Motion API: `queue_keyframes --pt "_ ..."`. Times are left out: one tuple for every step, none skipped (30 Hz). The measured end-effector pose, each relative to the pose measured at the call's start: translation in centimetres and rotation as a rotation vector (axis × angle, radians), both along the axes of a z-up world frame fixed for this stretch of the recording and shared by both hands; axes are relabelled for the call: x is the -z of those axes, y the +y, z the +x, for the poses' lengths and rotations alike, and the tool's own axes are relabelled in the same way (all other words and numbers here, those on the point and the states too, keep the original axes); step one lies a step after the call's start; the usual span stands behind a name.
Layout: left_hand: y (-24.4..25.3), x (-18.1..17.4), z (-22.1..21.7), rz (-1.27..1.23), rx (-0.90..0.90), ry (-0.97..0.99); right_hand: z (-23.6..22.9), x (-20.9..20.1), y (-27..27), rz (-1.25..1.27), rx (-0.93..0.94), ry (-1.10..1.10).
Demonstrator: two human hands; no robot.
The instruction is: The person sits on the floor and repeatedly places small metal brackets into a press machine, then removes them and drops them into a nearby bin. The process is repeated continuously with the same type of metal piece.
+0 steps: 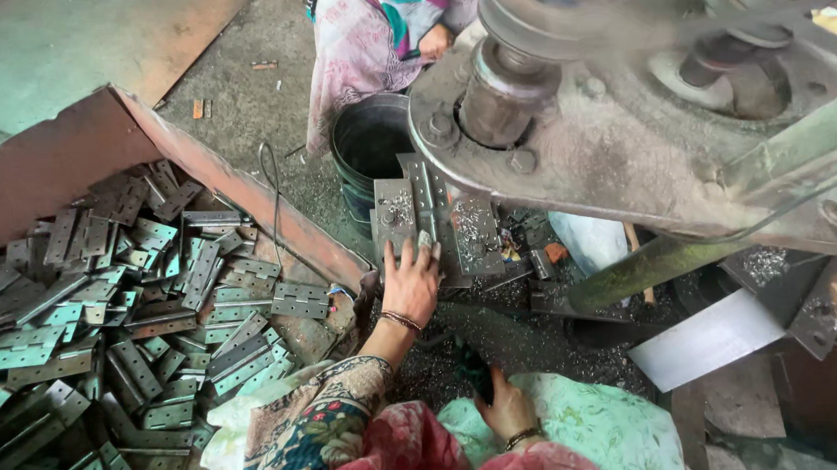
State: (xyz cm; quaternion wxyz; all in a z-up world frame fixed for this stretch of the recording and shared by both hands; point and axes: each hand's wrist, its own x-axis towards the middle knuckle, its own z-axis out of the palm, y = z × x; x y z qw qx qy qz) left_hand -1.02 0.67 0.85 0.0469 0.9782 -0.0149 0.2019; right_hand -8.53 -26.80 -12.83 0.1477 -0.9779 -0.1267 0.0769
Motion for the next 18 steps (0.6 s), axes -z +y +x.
queue_keyframes --pt "-0.2 0.1 -0.2 0.004 -0.011 0.069 0.0 -0.7 -0.1 -0.015 0.011 0.073" --pt "-0.2 -0.1 0.3 0.007 -0.026 0.125 0.7 -1.9 -0.1 -0.030 0.018 0.133" --pt "0.0 -0.2 0.9 0.010 -0.042 0.181 1.1 -3.2 -0.1 -0.045 0.026 0.193" --pt "-0.1 0.0 1.1 -0.026 -0.061 0.171 1.5 -4.2 -0.2 -0.077 0.016 0.181" --pt "0.0 0.3 1.5 -0.062 -0.080 0.161 1.9 -5.1 -0.1 -0.110 0.005 0.169" --pt "0.0 0.6 2.0 -0.096 -0.094 0.152 2.0 -5.6 0.0 -0.141 0.000 0.157" --pt "0.0 1.0 2.3 -0.109 -0.092 0.154 1.7 -5.8 0.1 -0.147 0.005 0.178" --pt "0.2 1.3 3.0 -0.122 -0.089 0.150 1.8 -5.8 0.3 -0.152 0.010 0.191" --pt "0.2 1.5 3.6 -0.135 -0.087 0.146 1.9 -5.5 0.5 -0.157 0.015 0.205" --pt "0.2 1.8 3.9 -0.126 -0.088 0.106 1.4 -4.8 0.7 -0.137 0.033 0.164" --pt "0.1 2.0 4.1 -0.118 -0.088 0.067 0.5 -3.9 0.9 -0.118 0.052 0.122" --pt "-0.1 2.4 3.9 -0.110 -0.090 0.031 -0.3 -3.0 0.8 -0.099 0.068 0.084" --pt "-0.4 2.6 3.8 -0.098 -0.085 0.018 -0.8 -2.4 0.5 -0.096 0.066 0.064" --pt "-0.1 2.5 3.9 -0.082 -0.092 0.000 -0.6 -1.9 0.6 -0.090 0.052 0.040" --pt "0.1 2.4 4.0 -0.066 -0.098 -0.018 -0.1 -1.7 0.6 -0.083 0.038 0.015" --pt "-0.2 2.6 3.2 -0.052 -0.088 0.052 -1.0 -1.6 0.1 -0.068 0.042 0.067" --pt "-0.4 2.8 2.6 -0.038 -0.077 0.122 -1.5 -1.8 -0.4 -0.053 0.045 0.119" --pt "0.1 2.1 3.7 -0.024 -0.083 0.161 0.5 -2.5 -0.2 -0.036 0.031 0.140"
